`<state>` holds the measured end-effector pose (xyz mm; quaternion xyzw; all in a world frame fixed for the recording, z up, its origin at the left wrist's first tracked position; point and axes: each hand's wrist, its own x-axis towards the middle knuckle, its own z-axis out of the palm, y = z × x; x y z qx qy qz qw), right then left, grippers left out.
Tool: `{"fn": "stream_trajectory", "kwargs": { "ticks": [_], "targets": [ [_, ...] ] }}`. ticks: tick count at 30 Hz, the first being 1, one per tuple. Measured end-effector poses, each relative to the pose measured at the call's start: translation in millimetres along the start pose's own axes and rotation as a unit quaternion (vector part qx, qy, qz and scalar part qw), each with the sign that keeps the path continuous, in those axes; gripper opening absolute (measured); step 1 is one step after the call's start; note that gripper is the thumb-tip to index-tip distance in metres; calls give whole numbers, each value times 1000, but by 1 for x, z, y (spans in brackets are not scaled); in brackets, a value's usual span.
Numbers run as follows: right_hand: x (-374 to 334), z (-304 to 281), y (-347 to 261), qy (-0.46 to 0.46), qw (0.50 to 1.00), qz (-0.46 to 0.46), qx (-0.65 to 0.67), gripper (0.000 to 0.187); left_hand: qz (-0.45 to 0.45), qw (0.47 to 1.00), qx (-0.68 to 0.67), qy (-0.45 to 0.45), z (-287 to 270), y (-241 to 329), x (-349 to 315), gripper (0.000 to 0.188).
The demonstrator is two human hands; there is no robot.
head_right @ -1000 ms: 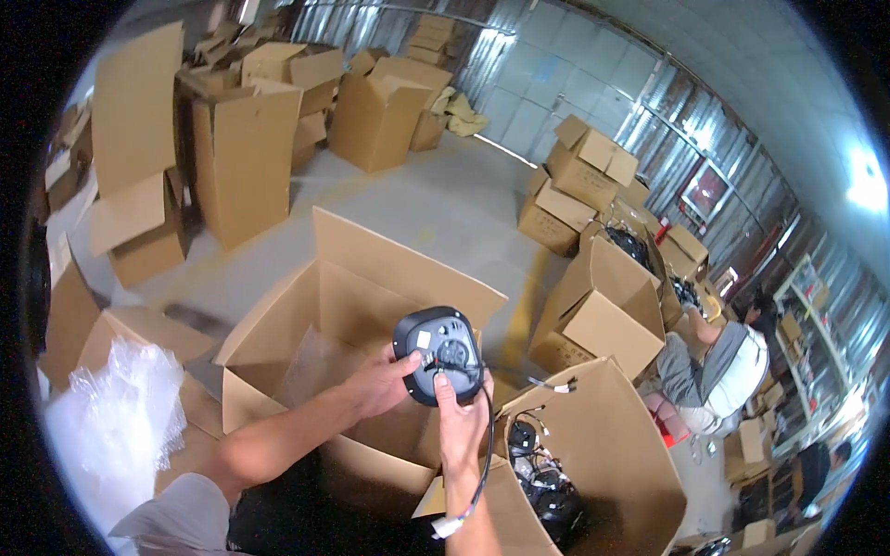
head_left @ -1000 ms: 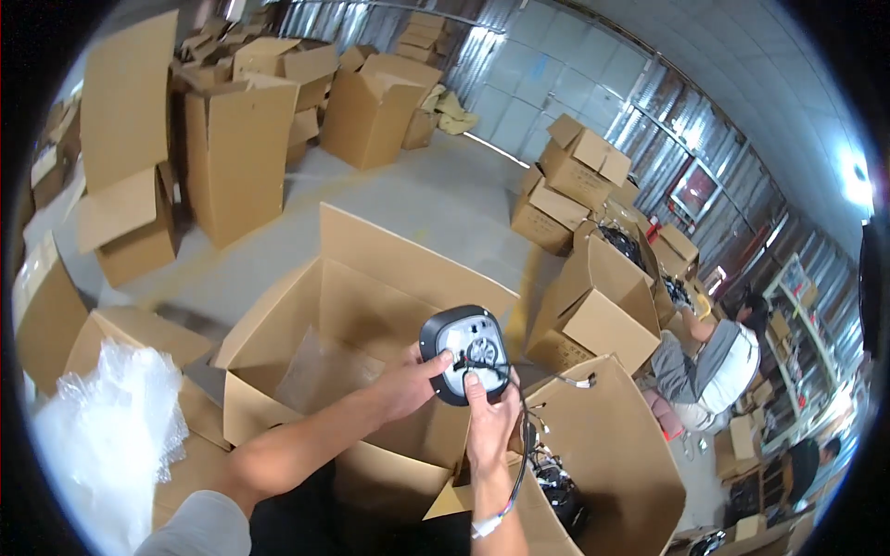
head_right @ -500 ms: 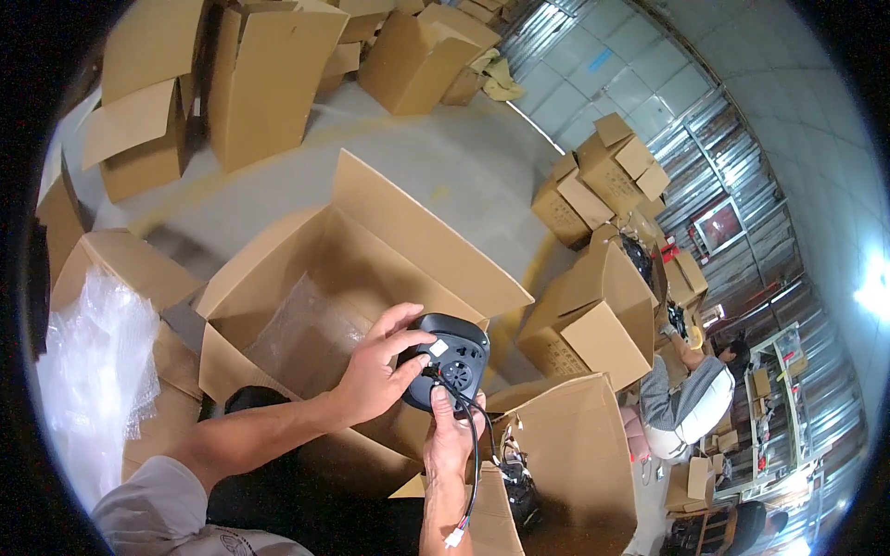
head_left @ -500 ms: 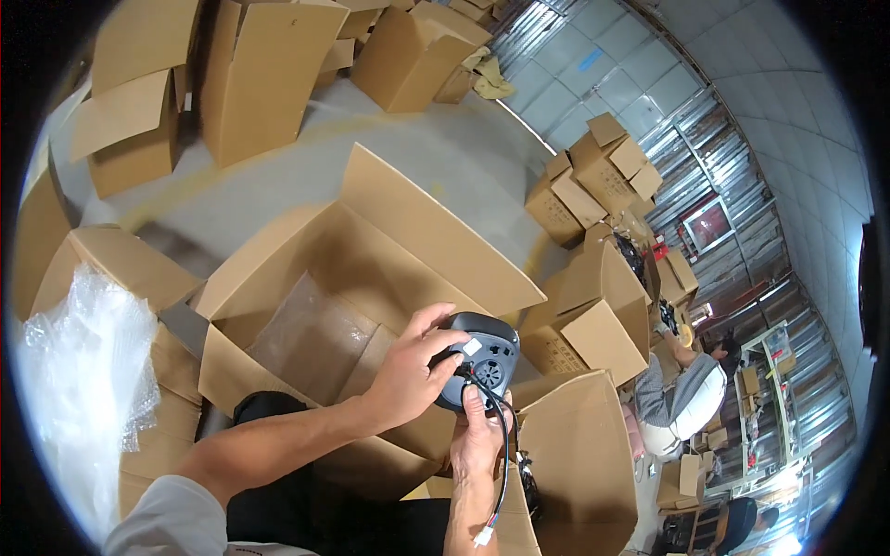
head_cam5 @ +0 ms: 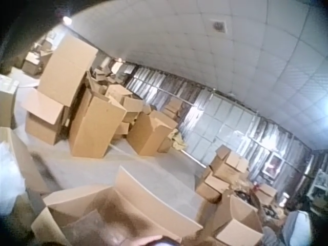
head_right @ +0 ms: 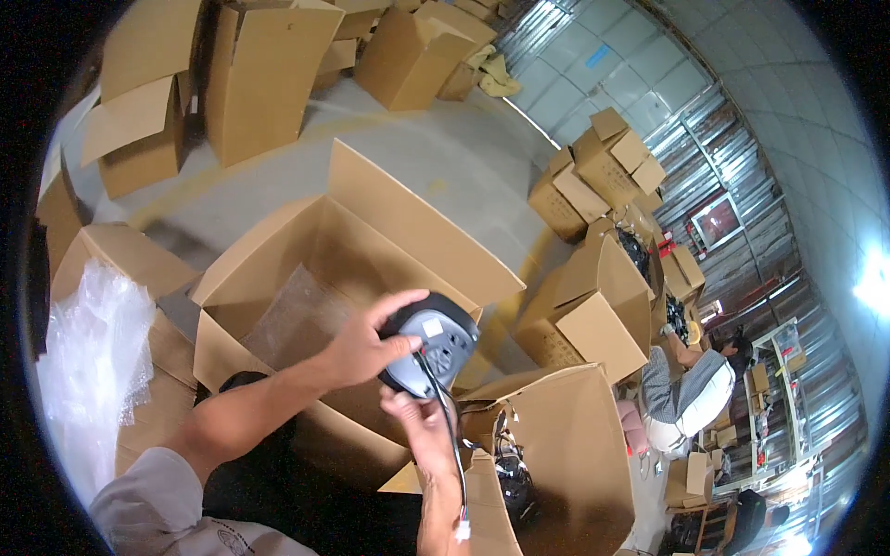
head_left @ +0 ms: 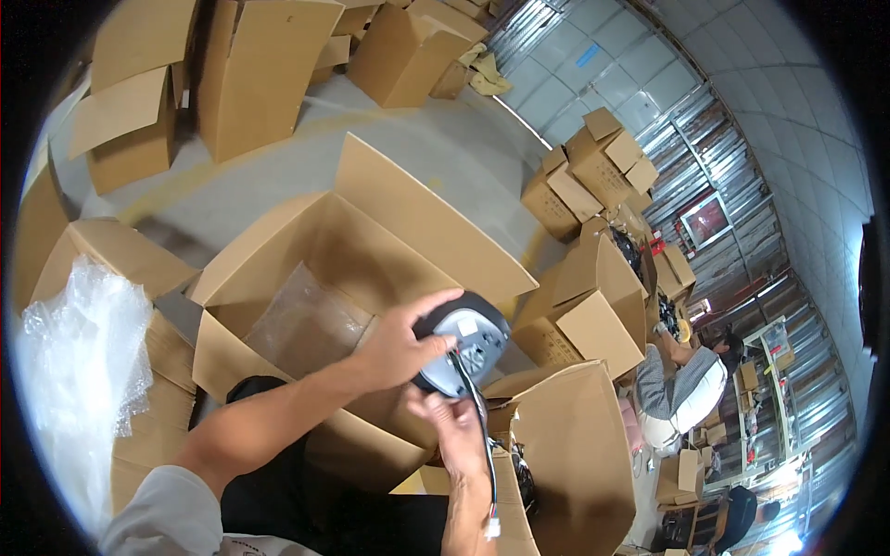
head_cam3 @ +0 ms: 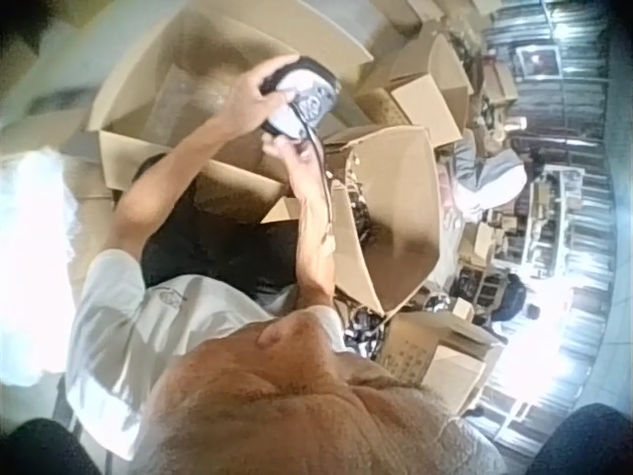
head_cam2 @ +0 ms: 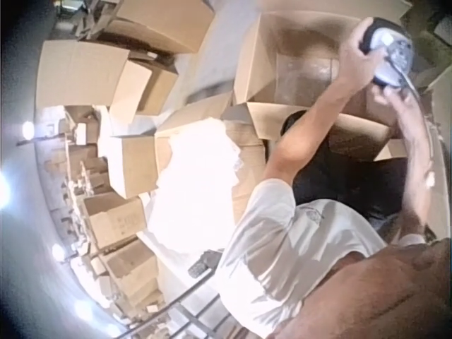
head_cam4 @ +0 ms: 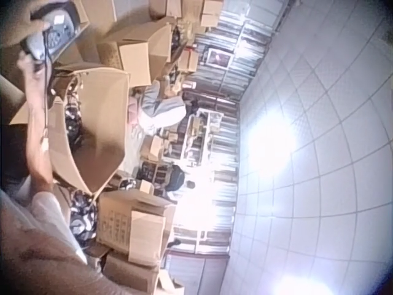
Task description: The person packs black electronic components with wires into a cardboard shipping box by hand, cushioning them with bubble wrap.
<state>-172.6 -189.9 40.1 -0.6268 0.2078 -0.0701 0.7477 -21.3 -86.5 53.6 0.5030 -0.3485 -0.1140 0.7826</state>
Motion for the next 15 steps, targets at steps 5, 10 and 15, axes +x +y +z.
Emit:
{"fn": "stream_trajectory", "kwargs": {
  "ticks": [5,10,15],
  "targets": [
    [-39,-3,-11,-260,941,-204,73,39,63,973,211,-74,-33,6,18,52],
    [-14,-24,-27,120,949,-273,-107,69,-26,936,160,-312,-20,23,10,55],
    [-19,-22,-29,106,970,-189,-109,63,-29,943,113,-311,-1,12,7,53]
  ]
}}
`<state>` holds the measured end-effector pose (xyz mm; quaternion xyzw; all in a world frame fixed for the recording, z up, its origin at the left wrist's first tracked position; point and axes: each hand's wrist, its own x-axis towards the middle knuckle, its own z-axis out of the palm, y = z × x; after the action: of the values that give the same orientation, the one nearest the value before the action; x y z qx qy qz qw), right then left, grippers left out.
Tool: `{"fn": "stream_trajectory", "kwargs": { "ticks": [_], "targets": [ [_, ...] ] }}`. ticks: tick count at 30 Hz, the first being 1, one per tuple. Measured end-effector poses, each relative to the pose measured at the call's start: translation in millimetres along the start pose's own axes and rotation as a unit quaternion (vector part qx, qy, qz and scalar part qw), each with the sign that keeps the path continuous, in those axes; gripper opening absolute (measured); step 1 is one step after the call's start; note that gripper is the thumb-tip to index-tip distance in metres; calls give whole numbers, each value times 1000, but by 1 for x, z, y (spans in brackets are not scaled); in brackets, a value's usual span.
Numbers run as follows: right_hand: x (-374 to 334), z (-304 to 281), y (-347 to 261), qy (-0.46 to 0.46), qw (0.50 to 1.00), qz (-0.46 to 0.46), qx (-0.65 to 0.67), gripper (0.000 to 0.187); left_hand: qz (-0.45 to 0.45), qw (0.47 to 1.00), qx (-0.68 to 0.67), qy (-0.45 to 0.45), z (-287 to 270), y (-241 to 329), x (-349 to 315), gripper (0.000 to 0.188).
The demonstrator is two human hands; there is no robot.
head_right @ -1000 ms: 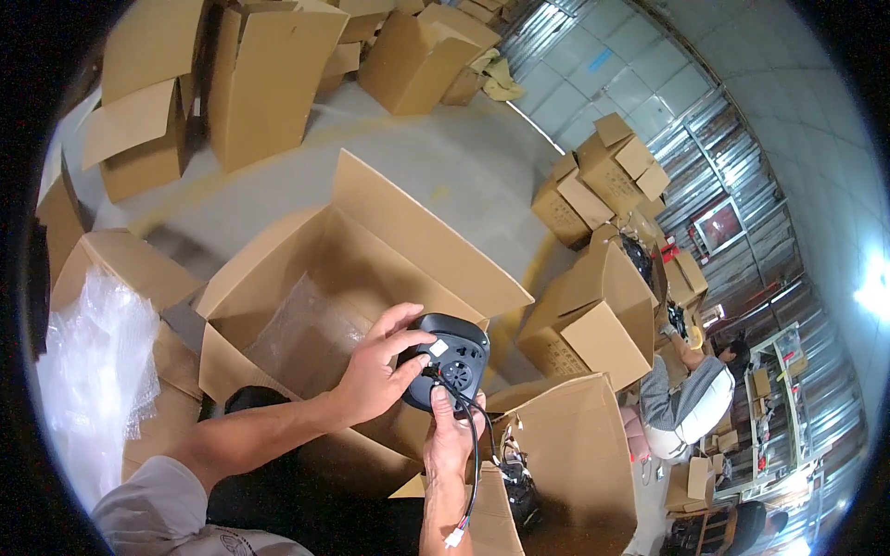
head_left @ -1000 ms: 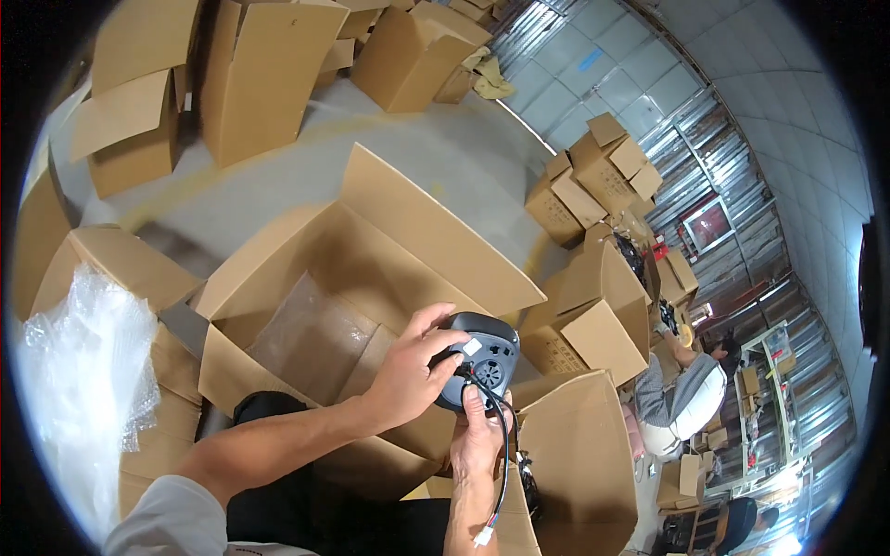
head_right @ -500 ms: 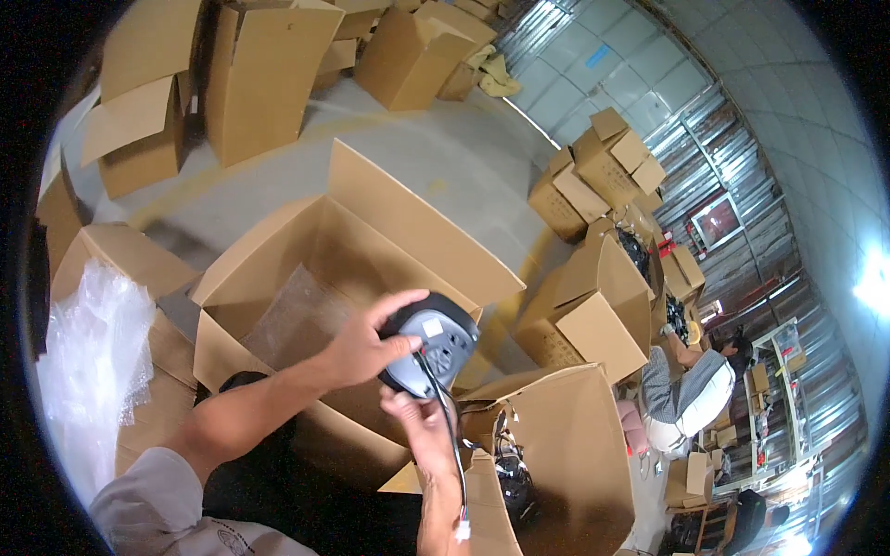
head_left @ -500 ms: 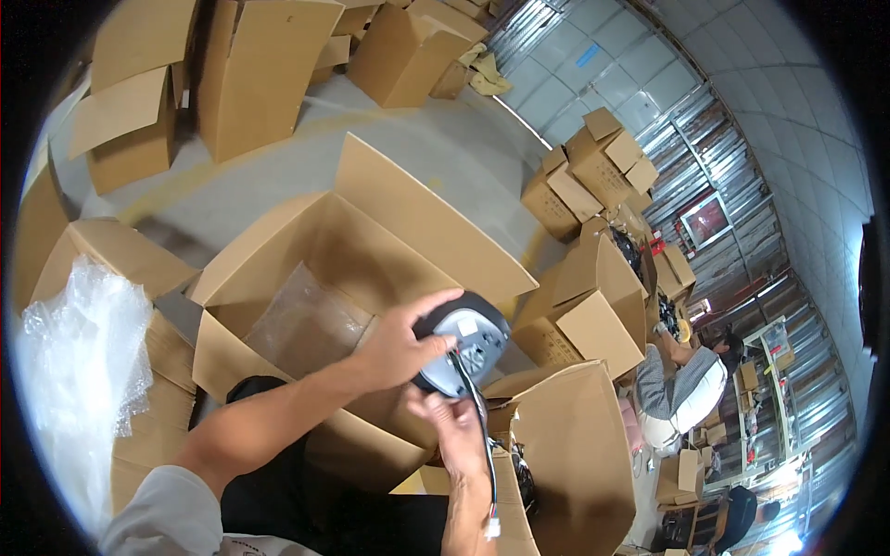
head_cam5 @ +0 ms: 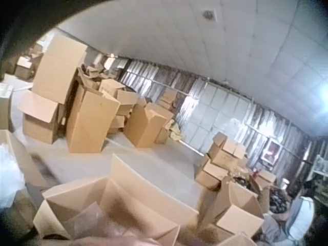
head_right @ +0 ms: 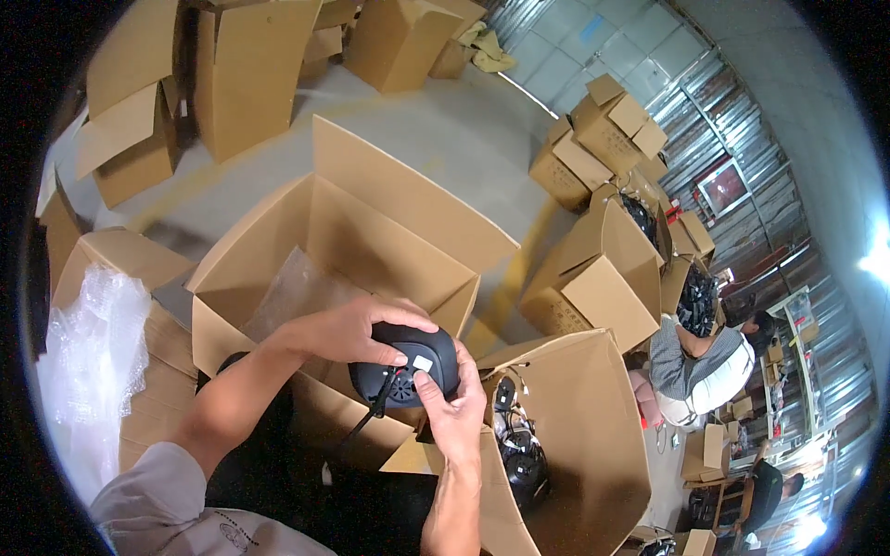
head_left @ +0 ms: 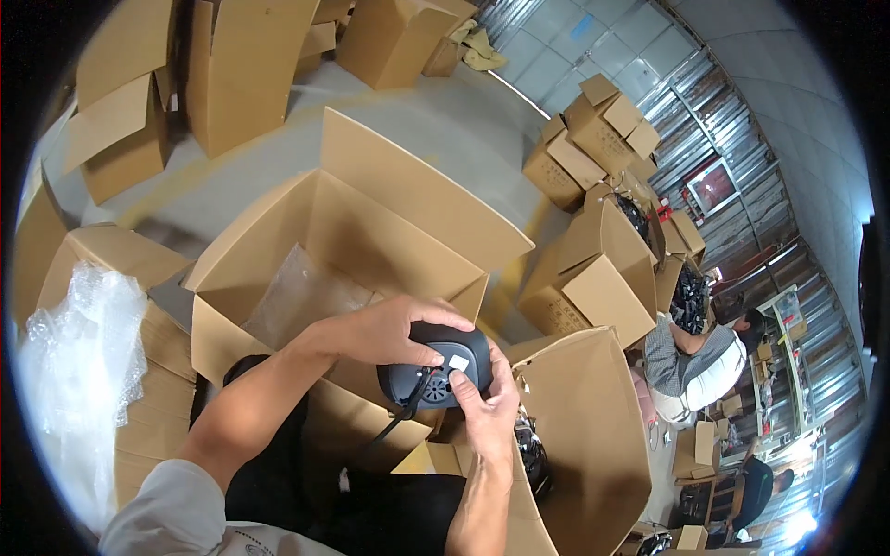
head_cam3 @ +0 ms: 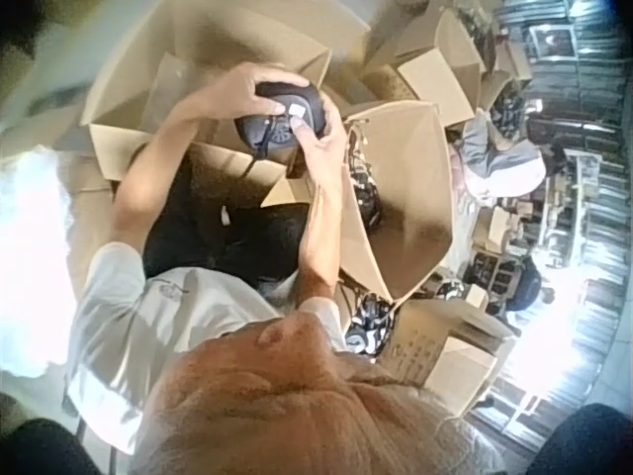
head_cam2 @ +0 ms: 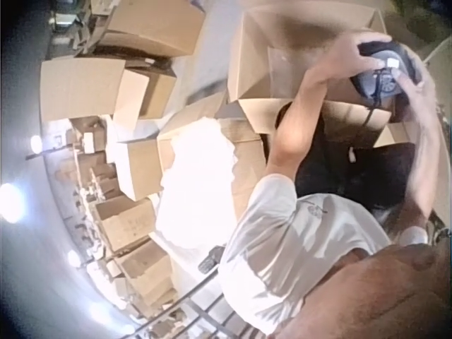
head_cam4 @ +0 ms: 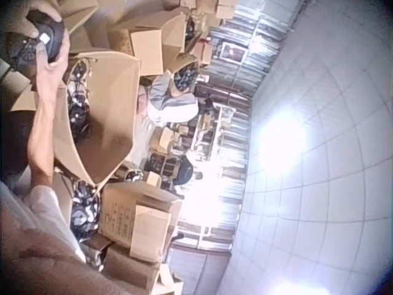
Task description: The person packs black electronic components with wires into a cardboard shipping box by hand, cushioning them with bubble wrap.
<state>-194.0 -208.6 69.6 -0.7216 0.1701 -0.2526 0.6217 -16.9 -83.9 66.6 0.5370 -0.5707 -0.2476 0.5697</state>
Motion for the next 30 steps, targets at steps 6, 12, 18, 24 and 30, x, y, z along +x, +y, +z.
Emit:
{"fn": "stream_trajectory", "kwargs": {
  "ticks": [6,12,18,24,30],
  "targets": [
    [-5,-11,12,19,998,6,68,57,54,997,45,29,14,-10,7,47],
    [-7,-11,9,37,996,19,79,56,49,998,33,24,17,-12,9,49],
    [-5,-8,7,37,995,21,87,54,40,998,25,40,17,-9,8,52],
    [-4,-7,10,43,995,18,84,54,43,998,33,44,16,-10,9,48],
    [-3,5,15,132,986,-17,98,54,128,903,304,276,46,-4,8,20]
  ]
}}
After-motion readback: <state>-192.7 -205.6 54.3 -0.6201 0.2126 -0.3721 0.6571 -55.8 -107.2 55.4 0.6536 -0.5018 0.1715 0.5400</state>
